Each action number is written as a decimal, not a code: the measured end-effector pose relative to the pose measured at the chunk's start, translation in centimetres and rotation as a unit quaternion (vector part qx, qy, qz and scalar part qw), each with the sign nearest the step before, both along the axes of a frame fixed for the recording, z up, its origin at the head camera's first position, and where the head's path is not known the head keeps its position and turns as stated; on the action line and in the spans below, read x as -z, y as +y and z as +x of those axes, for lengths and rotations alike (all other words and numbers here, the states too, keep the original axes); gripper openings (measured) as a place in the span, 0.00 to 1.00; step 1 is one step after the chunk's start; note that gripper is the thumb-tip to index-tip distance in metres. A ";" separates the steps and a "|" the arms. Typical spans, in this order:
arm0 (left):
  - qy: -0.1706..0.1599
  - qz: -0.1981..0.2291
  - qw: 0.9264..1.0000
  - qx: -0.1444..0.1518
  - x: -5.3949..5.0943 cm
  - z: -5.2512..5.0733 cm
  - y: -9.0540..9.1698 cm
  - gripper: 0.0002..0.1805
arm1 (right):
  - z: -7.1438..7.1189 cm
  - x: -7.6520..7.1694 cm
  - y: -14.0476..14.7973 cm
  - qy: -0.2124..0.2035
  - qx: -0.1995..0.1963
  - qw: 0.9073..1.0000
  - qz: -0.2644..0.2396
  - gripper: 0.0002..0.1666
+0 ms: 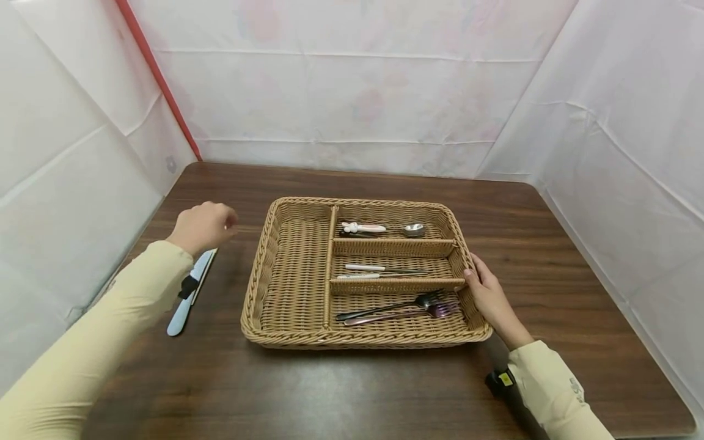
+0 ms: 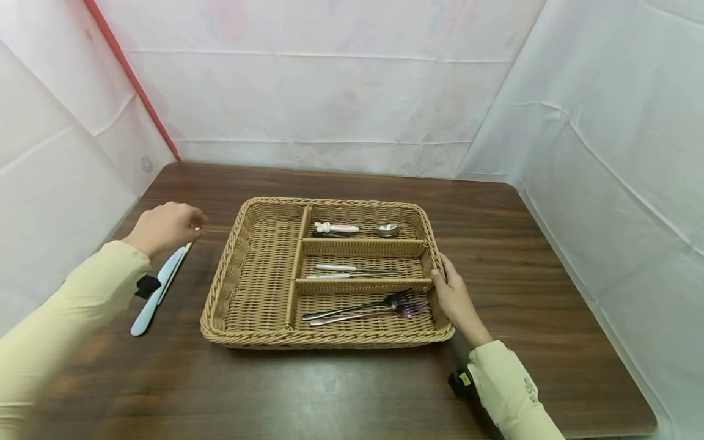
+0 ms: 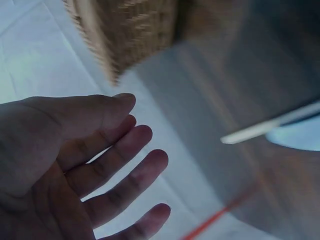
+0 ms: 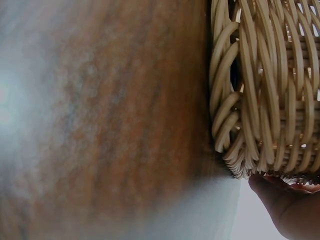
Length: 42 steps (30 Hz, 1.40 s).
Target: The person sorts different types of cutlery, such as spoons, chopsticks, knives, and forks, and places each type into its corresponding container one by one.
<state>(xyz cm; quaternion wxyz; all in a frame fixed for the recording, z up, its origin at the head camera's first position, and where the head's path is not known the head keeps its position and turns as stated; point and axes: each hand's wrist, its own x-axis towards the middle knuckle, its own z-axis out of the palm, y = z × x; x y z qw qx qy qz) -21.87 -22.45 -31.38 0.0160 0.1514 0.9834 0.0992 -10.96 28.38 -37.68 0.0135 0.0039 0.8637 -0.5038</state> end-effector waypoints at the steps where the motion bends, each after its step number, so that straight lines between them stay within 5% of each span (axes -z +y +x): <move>1: -0.006 -0.002 1.000 -0.007 0.5 0.0 -0.6 0.12 | 0.0 0.0 0.0 0.000 0.001 1.000 -0.002 0.33; 8: -0.104 -0.024 0.992 -0.064 2.8 0.3 -3.2 0.09 | 0.0 -0.1 -0.1 0.002 -0.002 1.000 -0.013 0.32; 14: -0.149 -0.027 0.986 -0.071 3.5 0.5 -3.5 0.12 | 0.0 0.0 0.0 0.002 -0.002 1.000 -0.012 0.32; 25: -0.138 -0.014 0.987 -0.082 4.4 0.3 -3.3 0.08 | -0.1 0.2 -0.1 0.009 0.000 1.000 -0.014 0.32; 34: -0.153 0.016 0.985 -0.084 4.8 0.4 -3.0 0.16 | -0.1 0.0 -0.1 0.009 0.000 1.000 -0.013 0.31; 42: -0.107 0.037 0.990 -0.080 3.5 0.1 -3.0 0.15 | -0.1 0.2 0.0 0.011 -0.003 1.000 -0.022 0.31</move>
